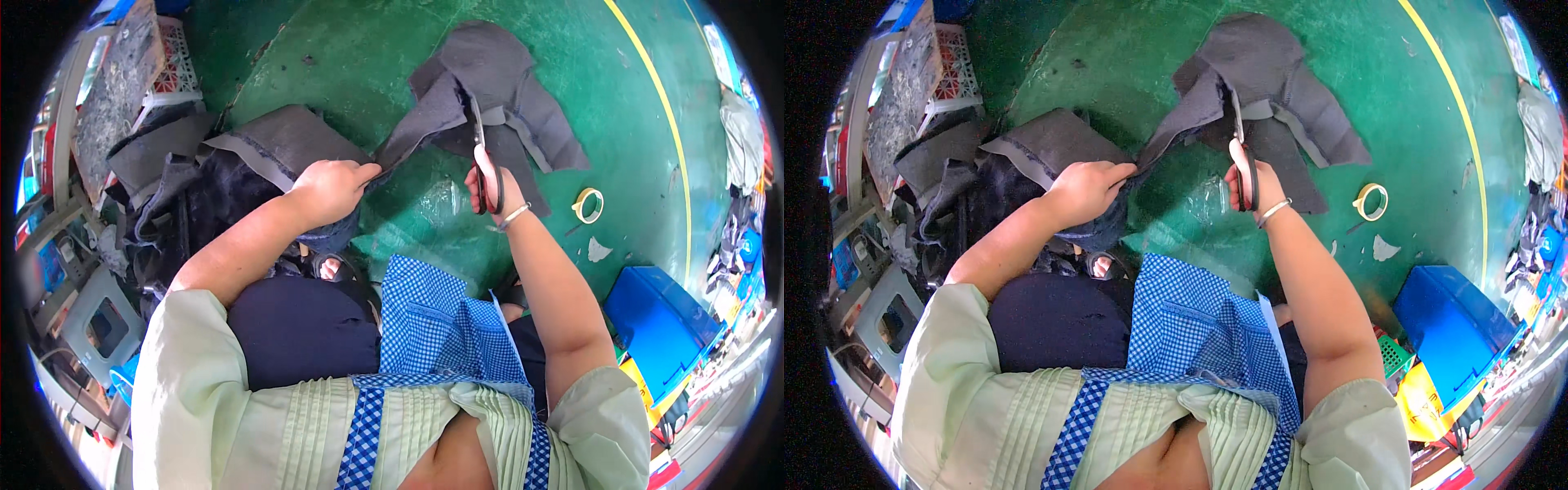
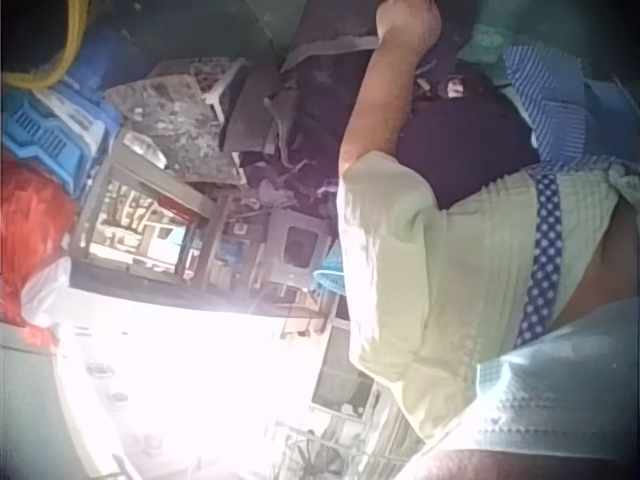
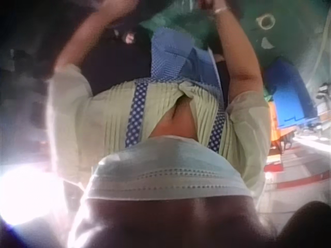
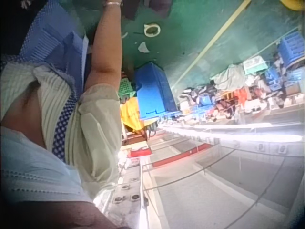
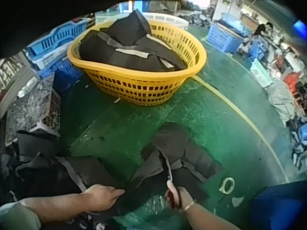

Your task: Trimming fabric shoe components with scissors and applying adhesive tape.

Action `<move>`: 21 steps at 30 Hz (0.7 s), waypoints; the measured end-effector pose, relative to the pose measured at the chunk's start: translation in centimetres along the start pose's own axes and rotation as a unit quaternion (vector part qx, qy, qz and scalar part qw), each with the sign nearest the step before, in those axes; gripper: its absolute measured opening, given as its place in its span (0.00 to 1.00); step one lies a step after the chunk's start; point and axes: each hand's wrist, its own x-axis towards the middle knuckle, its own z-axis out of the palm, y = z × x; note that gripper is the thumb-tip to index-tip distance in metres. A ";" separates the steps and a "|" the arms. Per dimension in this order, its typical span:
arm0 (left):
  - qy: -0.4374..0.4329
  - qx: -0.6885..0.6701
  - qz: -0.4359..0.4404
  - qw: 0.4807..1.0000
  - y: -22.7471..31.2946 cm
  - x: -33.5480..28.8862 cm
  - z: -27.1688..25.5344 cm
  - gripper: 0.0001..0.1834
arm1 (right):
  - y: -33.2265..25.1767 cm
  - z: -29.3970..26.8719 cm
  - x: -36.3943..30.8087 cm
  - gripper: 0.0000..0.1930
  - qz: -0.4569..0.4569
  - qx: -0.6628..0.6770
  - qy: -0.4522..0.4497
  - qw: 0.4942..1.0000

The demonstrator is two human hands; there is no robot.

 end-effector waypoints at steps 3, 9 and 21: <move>0.051 0.019 0.039 0.998 1.2 -0.8 -0.1 0.19 | -0.1 2.7 -1.0 0.39 -0.012 0.100 -0.065 0.993; 0.088 -0.053 0.262 0.960 4.6 -1.0 -1.7 0.10 | -6.8 8.5 -5.2 0.18 -0.135 0.153 -0.042 0.978; 0.252 -0.040 0.177 0.951 4.8 -0.8 -3.7 0.29 | -10.9 5.9 -6.0 0.17 -0.264 0.142 0.048 0.953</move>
